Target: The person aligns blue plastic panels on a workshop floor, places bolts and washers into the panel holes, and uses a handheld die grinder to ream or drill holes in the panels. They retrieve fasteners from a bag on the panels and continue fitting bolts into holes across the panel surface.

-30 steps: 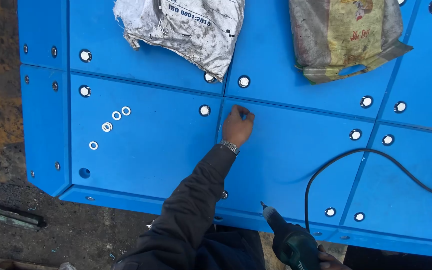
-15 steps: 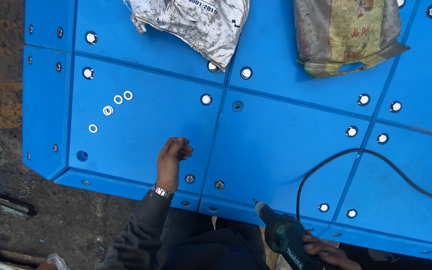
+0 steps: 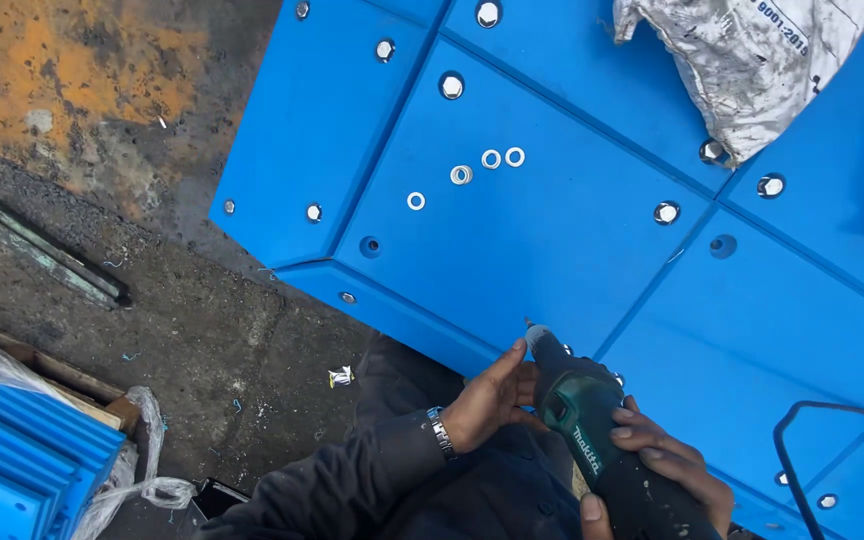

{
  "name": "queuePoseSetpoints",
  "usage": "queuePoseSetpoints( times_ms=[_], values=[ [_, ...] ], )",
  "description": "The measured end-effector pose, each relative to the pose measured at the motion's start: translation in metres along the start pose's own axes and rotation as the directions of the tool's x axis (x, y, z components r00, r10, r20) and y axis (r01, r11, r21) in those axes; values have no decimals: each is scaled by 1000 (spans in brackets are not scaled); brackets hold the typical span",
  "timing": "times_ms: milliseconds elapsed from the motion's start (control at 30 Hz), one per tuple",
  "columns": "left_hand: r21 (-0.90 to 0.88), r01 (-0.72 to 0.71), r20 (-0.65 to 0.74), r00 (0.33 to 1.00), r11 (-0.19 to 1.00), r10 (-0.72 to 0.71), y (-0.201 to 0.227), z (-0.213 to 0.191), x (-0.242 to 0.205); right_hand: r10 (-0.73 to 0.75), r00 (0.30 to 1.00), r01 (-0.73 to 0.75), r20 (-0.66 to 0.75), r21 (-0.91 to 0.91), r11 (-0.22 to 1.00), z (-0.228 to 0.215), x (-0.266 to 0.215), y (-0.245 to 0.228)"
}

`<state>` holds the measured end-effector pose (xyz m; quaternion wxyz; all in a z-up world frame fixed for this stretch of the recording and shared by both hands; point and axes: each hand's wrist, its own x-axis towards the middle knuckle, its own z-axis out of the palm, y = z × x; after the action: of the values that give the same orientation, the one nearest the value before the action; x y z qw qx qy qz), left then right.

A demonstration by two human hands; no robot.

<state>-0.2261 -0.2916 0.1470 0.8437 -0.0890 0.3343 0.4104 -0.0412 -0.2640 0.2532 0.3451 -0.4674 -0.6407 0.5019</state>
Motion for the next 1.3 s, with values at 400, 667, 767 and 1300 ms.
queuePoseSetpoints(
  times_ms=[400, 667, 767, 1300],
  values=[
    [-531, -232, -126, 973, 815, 195, 61, -139, -64, -73, 927, 122, 368, -112, 986, 220, 30, -51],
    [244, -255, -495, 797, 936, 346, 51, -217, -51, -25, 885, 91, 465, -119, 989, 237, 47, -47],
    [762, -167, -478, 506, 626, 718, 65, -236, -56, 6, 887, 69, 462, -146, 987, 237, 49, -49],
    [901, -120, -320, 462, 416, 827, 80, -253, -55, 26, 877, 53, 479, -150, 987, 247, 68, -47]
  ],
)
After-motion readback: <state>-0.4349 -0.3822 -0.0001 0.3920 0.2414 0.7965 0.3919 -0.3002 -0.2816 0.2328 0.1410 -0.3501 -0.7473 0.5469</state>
